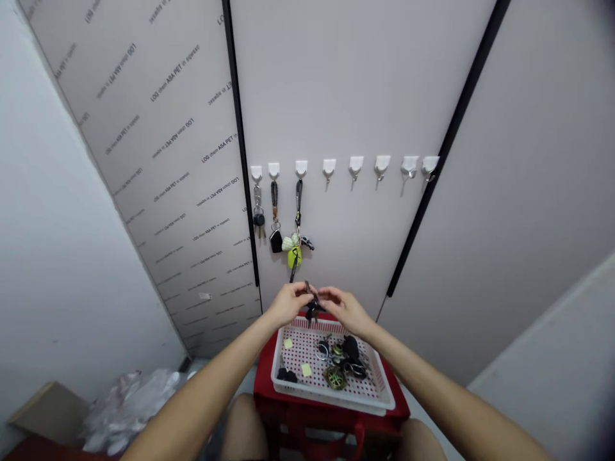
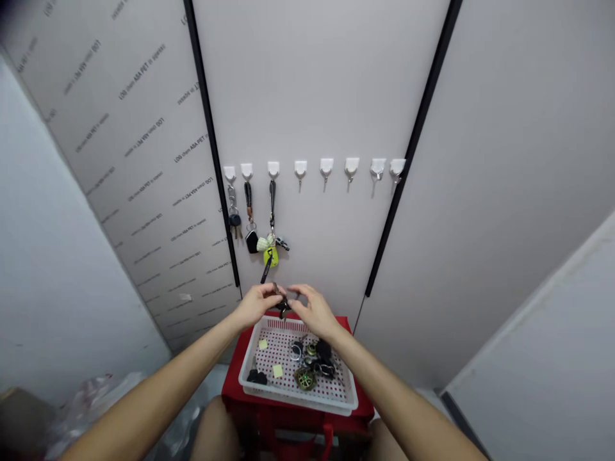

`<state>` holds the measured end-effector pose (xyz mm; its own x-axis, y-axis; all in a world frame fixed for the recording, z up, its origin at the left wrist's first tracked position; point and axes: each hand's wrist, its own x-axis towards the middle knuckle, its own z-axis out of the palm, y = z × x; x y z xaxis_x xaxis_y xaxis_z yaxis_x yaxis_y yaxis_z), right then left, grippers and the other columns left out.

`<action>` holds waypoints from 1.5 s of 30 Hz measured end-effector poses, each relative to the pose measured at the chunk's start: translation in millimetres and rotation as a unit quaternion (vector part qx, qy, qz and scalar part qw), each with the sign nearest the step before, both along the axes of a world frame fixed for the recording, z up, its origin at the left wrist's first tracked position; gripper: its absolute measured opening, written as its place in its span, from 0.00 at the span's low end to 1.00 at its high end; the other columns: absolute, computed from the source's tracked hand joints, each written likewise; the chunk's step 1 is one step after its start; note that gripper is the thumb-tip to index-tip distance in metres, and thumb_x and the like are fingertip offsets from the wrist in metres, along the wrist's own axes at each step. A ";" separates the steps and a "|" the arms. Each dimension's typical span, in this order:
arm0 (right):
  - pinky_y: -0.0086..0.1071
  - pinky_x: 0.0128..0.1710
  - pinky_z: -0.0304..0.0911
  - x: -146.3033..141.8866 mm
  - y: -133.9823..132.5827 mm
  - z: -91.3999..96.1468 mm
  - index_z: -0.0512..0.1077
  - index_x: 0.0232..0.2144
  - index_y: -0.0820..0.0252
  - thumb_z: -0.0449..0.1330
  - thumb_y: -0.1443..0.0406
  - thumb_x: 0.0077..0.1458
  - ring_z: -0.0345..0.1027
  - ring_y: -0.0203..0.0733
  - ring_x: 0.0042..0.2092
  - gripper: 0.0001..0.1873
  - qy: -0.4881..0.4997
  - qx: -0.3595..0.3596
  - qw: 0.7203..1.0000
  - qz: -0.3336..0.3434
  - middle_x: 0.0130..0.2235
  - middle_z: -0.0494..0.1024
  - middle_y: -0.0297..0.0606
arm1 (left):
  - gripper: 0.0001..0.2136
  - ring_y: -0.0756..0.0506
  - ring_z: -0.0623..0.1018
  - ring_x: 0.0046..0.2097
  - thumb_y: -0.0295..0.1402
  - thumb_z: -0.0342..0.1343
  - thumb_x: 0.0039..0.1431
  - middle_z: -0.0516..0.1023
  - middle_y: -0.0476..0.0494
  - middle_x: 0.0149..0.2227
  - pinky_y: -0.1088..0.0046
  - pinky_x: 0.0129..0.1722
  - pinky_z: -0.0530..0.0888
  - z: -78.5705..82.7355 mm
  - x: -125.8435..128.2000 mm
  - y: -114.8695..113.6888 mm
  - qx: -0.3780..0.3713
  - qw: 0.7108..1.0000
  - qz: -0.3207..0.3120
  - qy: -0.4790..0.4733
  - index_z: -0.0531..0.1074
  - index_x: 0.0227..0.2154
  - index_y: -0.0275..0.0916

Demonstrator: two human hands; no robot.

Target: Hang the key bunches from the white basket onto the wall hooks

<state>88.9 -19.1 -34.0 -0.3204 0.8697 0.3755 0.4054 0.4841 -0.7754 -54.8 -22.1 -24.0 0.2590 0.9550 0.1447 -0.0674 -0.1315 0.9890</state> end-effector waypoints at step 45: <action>0.26 0.26 0.52 3.8 76.1 192.7 0.67 0.22 0.62 0.52 0.66 0.39 0.59 0.35 0.28 0.06 -0.231 0.349 0.886 -0.201 0.24 0.69 0.35 | 0.15 0.51 0.66 0.28 0.25 0.53 0.34 0.68 0.45 0.29 0.75 0.31 0.63 158.3 30.1 80.5 0.261 0.928 0.222 0.147 0.65 0.31 0.35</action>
